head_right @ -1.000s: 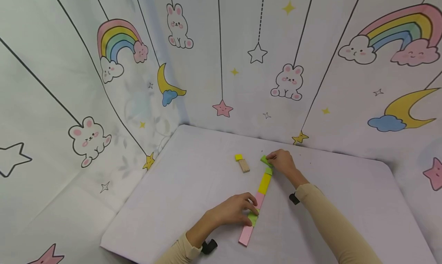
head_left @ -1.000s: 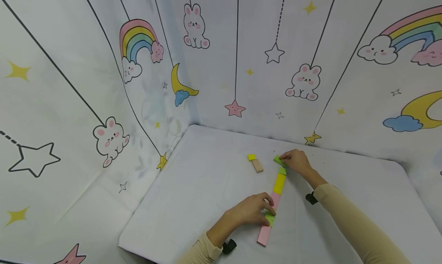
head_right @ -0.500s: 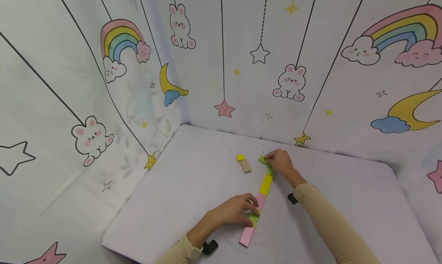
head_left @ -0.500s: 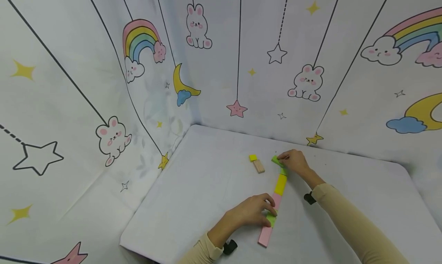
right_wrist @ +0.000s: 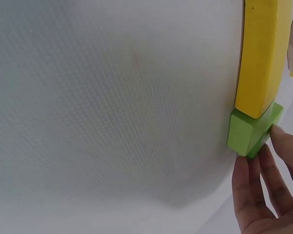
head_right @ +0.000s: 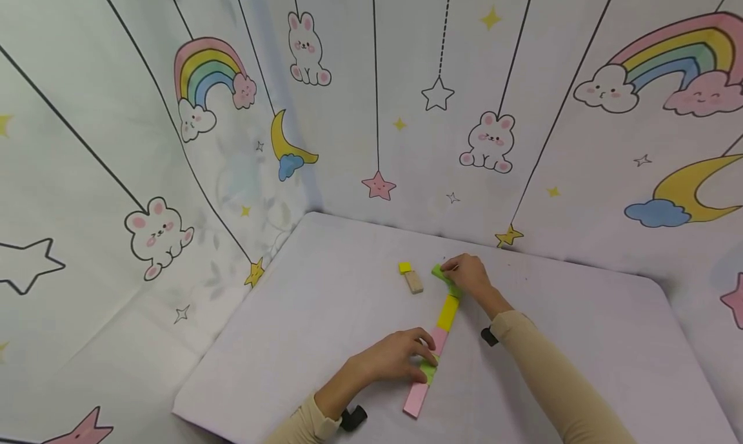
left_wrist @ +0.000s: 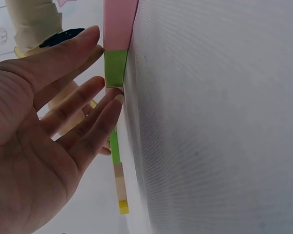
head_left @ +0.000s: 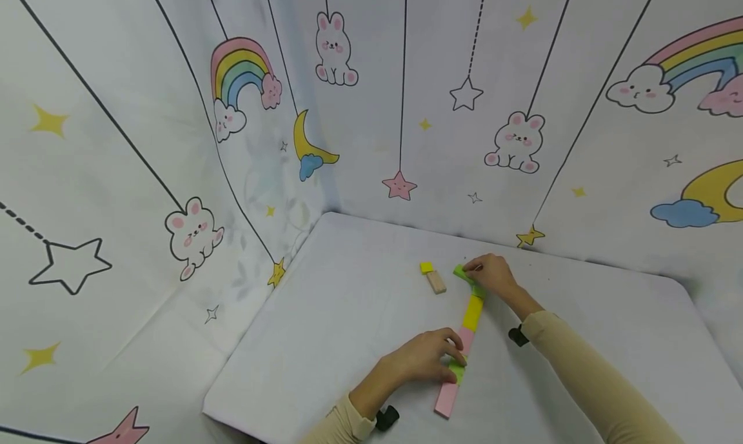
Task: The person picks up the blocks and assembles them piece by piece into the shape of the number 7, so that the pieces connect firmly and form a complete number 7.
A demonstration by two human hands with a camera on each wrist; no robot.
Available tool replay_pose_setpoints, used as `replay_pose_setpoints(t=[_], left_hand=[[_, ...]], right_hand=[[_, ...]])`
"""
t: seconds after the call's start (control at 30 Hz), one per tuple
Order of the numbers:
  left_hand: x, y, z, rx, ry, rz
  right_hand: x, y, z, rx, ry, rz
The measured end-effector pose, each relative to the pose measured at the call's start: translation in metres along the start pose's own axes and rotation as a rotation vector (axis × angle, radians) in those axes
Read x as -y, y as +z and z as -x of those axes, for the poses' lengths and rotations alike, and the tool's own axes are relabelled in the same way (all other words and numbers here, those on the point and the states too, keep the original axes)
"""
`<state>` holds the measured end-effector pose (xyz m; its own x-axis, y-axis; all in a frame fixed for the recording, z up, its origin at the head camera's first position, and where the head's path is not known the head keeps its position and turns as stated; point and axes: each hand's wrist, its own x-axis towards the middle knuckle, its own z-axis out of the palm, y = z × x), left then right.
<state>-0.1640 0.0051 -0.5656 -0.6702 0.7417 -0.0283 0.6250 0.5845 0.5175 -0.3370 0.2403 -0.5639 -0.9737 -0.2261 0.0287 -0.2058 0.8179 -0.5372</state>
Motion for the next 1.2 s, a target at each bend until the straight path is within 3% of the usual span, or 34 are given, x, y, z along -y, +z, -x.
replay_pose_setpoints(t=[0.63,1.2], left_hand=[[0.0011,0.0017,-0.0004,-0.025,0.06,-0.058],[0.0018,0.0006,0.0007,-0.031,0.073,-0.051]], right_hand=[[0.0056,0.0043,0.001,0.014,-0.004,0.012],[0.0063,0.0044,0.0021,0.053,-0.068,-0.005]])
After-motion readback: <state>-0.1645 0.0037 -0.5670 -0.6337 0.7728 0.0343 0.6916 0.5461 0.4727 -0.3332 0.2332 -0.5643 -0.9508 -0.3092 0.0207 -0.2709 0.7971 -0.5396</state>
